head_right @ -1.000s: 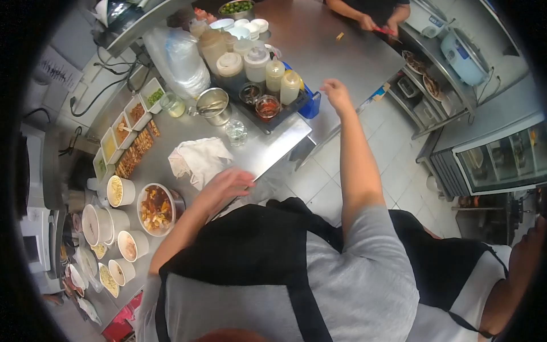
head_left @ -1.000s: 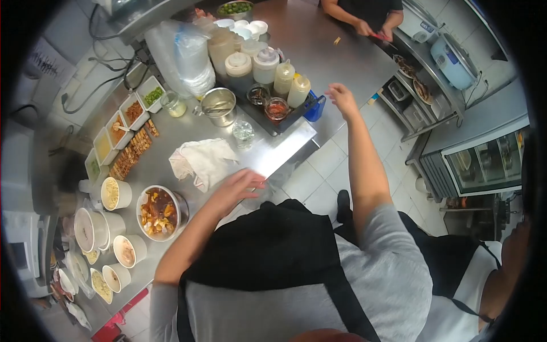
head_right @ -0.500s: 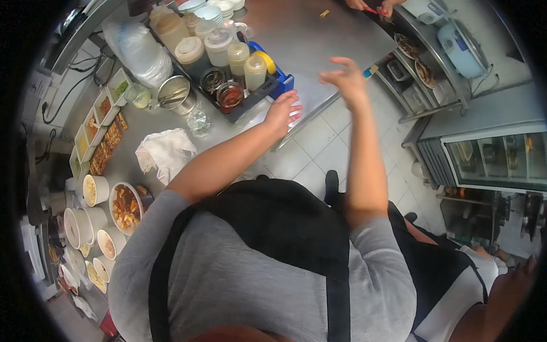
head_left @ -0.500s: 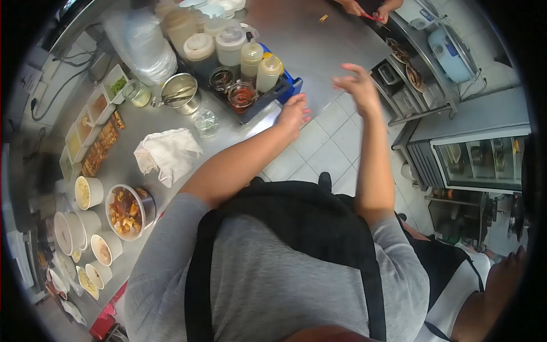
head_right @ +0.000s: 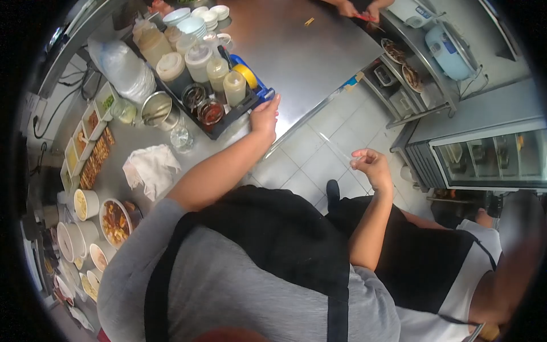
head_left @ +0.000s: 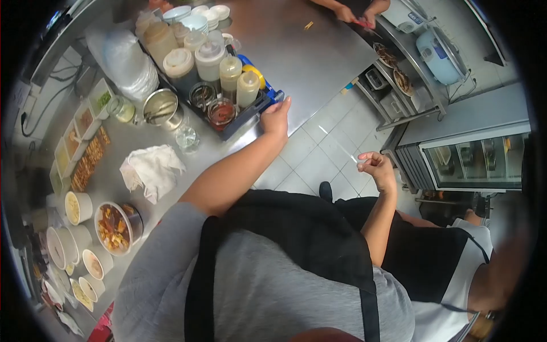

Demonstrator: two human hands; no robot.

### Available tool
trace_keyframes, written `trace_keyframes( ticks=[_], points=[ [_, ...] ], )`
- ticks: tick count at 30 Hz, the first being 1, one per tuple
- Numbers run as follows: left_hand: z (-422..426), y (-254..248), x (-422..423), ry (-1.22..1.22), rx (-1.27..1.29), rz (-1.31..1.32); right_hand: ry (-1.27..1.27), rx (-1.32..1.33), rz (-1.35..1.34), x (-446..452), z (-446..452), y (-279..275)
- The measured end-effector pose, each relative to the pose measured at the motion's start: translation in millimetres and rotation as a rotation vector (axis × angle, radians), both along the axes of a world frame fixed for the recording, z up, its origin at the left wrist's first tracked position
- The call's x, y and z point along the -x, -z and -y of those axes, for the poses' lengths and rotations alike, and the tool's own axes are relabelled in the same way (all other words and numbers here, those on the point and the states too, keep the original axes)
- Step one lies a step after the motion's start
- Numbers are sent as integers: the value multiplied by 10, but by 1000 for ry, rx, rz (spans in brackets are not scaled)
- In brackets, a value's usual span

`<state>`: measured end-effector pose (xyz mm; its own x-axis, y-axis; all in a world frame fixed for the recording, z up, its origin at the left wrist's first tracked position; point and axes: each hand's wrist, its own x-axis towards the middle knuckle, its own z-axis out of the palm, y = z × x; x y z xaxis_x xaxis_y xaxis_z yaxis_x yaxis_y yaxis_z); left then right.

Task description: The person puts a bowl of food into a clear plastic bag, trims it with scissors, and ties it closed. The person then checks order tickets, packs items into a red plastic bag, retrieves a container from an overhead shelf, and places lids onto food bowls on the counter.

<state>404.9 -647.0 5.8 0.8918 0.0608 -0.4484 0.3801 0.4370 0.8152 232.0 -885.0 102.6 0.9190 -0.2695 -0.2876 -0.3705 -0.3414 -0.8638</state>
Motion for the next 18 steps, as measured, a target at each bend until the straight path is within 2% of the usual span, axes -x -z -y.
trace_keyframes(
  ticks=[4,6,8,12,15,18],
  points=[
    [55,66,-66,-41,-60,-7,58,88,103,65,-264,-611],
    [81,39,-63,-55,-90,-5,97,155,199,98,-227,-743],
    [88,7,-38,-80,-56,-12,75,157,143,89,-194,-703],
    [134,8,-66,-129,-97,-23,94,80,31,138,92,76],
    [105,98,-106,-120,-206,-4,78,-152,-58,130,167,1038],
    [47,-25,-54,-84,-372,20,-2,-203,-253,106,-237,1579]
  ],
)
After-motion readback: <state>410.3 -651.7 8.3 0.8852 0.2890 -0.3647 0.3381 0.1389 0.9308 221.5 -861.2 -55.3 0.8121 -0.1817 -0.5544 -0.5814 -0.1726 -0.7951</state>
